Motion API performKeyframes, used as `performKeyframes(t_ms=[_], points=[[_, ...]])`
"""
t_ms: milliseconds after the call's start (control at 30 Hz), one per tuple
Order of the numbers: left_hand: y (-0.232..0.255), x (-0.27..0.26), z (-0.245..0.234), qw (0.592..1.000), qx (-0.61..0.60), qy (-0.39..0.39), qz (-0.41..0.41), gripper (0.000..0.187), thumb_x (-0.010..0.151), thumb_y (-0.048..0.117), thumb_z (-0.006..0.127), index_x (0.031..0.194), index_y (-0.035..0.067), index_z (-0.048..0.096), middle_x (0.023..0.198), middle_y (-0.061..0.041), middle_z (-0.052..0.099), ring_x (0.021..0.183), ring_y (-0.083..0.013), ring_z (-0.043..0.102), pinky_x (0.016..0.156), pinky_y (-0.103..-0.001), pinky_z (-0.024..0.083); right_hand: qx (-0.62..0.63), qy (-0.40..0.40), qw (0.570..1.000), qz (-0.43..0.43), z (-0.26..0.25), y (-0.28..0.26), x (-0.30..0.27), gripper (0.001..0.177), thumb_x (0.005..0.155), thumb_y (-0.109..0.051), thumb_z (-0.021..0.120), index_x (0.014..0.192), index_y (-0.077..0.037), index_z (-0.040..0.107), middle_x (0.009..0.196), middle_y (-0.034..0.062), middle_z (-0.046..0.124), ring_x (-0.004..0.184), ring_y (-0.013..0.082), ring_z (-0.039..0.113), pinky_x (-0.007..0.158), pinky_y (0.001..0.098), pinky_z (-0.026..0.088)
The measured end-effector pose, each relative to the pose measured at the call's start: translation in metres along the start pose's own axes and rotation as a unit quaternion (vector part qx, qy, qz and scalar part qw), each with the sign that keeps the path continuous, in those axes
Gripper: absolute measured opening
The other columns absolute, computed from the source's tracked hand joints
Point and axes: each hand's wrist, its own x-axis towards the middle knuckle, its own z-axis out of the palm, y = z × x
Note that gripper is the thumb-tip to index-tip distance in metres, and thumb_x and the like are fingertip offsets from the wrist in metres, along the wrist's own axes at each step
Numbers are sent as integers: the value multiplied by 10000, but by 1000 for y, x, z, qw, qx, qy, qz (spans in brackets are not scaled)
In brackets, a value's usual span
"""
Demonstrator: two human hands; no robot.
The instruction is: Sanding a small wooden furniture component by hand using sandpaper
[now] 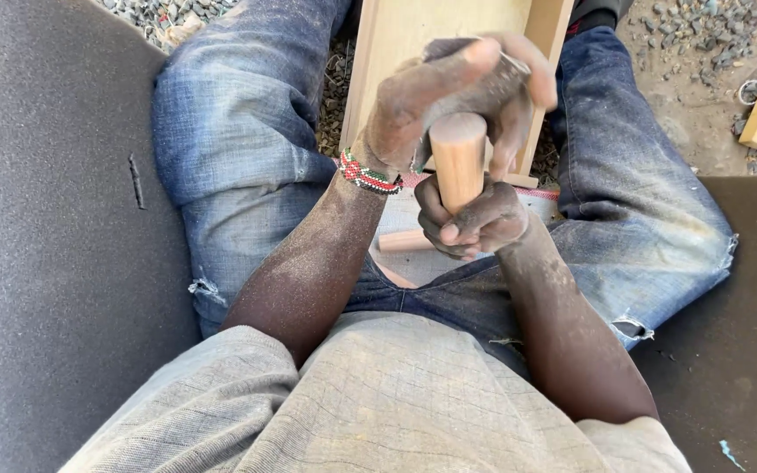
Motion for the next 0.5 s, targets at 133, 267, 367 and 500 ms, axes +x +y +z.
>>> performKeyframes(t_ms=[133,267,367,500], points=[[-21,0,-20,1000,-24,-20,5,543,1236,508,627,1365,-1,765,893,-132,687,687,-200,629,632,-327,535,-279,161,946,-40,-33,7,-7,189,930,27,880,1003,-19,711,736,51,676,512,143,596,450,286,553],[-50,-1,-15,984,24,152,93,483,1218,535,698,1307,80,832,864,-96,713,667,-201,652,602,-347,564,-570,449,680,-103,-31,-16,6,419,891,-15,940,1251,-22,725,830,63,770,515,141,618,428,307,466],[-83,-1,-10,926,27,359,116,329,1211,361,648,1260,79,810,831,-108,773,687,-199,705,607,-332,528,-679,486,496,-238,-7,-7,25,267,1014,-56,789,1269,17,823,920,104,857,766,213,771,667,385,584],[-70,-5,-12,907,58,403,111,363,1170,438,689,1222,91,782,788,-82,769,670,-201,721,592,-333,544,-665,454,538,-249,-28,3,25,85,1104,-33,812,1107,-24,727,888,63,730,737,162,701,582,328,560]])
